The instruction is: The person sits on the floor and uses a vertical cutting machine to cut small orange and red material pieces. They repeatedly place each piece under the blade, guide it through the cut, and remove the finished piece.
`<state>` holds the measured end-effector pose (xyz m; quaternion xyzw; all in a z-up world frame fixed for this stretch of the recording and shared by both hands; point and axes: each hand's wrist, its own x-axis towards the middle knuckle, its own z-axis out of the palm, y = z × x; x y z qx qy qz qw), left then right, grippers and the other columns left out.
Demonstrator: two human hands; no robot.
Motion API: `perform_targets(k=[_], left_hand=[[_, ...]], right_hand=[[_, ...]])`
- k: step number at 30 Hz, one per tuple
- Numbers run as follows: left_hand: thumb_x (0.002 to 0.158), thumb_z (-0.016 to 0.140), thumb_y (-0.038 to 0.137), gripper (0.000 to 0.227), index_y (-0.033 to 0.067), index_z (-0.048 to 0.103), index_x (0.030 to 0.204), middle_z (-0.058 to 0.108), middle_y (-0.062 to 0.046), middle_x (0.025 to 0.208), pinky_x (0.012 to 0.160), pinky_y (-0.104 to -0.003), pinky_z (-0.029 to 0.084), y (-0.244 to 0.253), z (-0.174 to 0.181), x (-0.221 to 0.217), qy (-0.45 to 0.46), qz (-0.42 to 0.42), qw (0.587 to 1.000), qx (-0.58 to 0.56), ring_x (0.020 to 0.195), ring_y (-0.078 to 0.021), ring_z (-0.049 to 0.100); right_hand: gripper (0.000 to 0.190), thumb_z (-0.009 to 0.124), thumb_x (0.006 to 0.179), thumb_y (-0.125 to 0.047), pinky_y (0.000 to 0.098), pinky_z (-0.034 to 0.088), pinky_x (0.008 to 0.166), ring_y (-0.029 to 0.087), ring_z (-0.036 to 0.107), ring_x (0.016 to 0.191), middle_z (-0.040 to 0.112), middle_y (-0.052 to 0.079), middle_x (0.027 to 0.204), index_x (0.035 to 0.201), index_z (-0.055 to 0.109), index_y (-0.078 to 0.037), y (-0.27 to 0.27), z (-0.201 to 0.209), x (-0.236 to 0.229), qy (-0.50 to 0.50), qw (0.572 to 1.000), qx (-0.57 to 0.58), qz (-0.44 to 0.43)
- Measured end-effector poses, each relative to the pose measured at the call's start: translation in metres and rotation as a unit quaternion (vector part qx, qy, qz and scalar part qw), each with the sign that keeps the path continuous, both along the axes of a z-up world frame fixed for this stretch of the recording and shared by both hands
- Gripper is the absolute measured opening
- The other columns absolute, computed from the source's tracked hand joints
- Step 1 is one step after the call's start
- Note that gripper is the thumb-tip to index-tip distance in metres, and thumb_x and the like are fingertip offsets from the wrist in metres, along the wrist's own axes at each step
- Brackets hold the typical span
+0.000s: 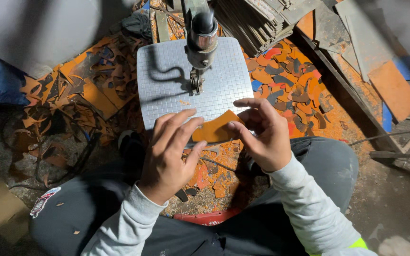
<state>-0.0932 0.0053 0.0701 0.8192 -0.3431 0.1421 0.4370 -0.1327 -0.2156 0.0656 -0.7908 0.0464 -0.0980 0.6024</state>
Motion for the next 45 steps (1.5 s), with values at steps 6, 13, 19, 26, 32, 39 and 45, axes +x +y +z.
perform_targets(k=[6, 13, 19, 26, 32, 39, 45], left_hand=[[0.084, 0.078, 0.005, 0.024, -0.0018, 0.071, 0.106, 0.069, -0.009, 0.115, 0.093, -0.040, 0.051, -0.004, -0.013, 0.006, -0.004, 0.016, 0.998, 0.063, 0.106, -0.0293, 0.061], [0.085, 0.077, 0.004, 0.013, -0.0018, 0.069, 0.092, 0.069, -0.013, 0.114, 0.092, -0.041, 0.051, -0.002, -0.020, 0.004, -0.015, 0.038, 0.997, 0.059, 0.108, -0.0310, 0.061], [0.086, 0.076, 0.003, 0.011, -0.0018, 0.068, 0.092, 0.070, -0.013, 0.120, 0.100, -0.041, 0.051, -0.001, -0.022, 0.008, -0.027, 0.049, 0.997, 0.056, 0.117, -0.0310, 0.062], [0.087, 0.077, 0.003, 0.011, -0.0020, 0.069, 0.093, 0.070, -0.014, 0.120, 0.101, -0.042, 0.052, 0.000, -0.028, 0.011, -0.021, 0.054, 0.998, 0.035, 0.118, -0.0318, 0.063], [0.087, 0.077, 0.002, 0.010, -0.0016, 0.069, 0.093, 0.071, -0.015, 0.119, 0.100, -0.041, 0.054, 0.000, -0.030, 0.012, -0.022, 0.059, 0.998, 0.027, 0.117, -0.0319, 0.064], [0.086, 0.077, 0.001, 0.010, -0.0022, 0.069, 0.092, 0.071, -0.016, 0.117, 0.099, -0.042, 0.054, -0.001, -0.030, 0.012, -0.021, 0.060, 0.998, 0.022, 0.116, -0.0328, 0.064], [0.087, 0.077, 0.001, 0.010, -0.0019, 0.069, 0.092, 0.071, -0.016, 0.117, 0.099, -0.041, 0.054, -0.001, -0.030, 0.013, -0.017, 0.061, 0.998, 0.018, 0.116, -0.0326, 0.064]], right_hand=[[0.035, 0.088, 0.085, -0.011, 0.0389, 0.050, 0.084, 0.031, 0.061, 0.097, 0.066, 0.012, 0.108, 0.111, 0.067, -0.004, 0.002, -0.008, 0.027, -0.160, 0.917, -0.365, -0.029], [0.041, 0.087, 0.079, -0.017, 0.0437, 0.046, 0.094, 0.030, 0.059, 0.109, 0.067, 0.009, 0.118, 0.116, 0.072, -0.007, 0.003, 0.001, 0.025, -0.183, 0.907, -0.369, 0.086], [0.040, 0.087, 0.081, -0.019, 0.0408, 0.049, 0.100, 0.029, 0.060, 0.114, 0.067, 0.008, 0.120, 0.118, 0.075, -0.010, 0.009, 0.000, 0.034, -0.154, 0.926, -0.336, 0.077], [0.041, 0.088, 0.080, -0.018, 0.0411, 0.050, 0.101, 0.030, 0.060, 0.116, 0.068, 0.007, 0.122, 0.119, 0.075, -0.010, 0.010, -0.004, 0.039, -0.155, 0.923, -0.343, 0.076], [0.041, 0.088, 0.081, -0.018, 0.0404, 0.051, 0.101, 0.029, 0.060, 0.116, 0.068, 0.007, 0.123, 0.119, 0.076, -0.010, 0.012, -0.005, 0.041, -0.147, 0.924, -0.345, 0.070], [0.041, 0.089, 0.080, -0.017, 0.0390, 0.051, 0.100, 0.029, 0.060, 0.116, 0.069, 0.007, 0.123, 0.118, 0.076, -0.009, 0.013, -0.003, 0.041, -0.144, 0.925, -0.346, 0.065], [0.042, 0.089, 0.079, -0.016, 0.0391, 0.051, 0.099, 0.029, 0.060, 0.115, 0.069, 0.007, 0.122, 0.118, 0.076, -0.009, 0.015, -0.003, 0.042, -0.145, 0.922, -0.353, 0.062]])
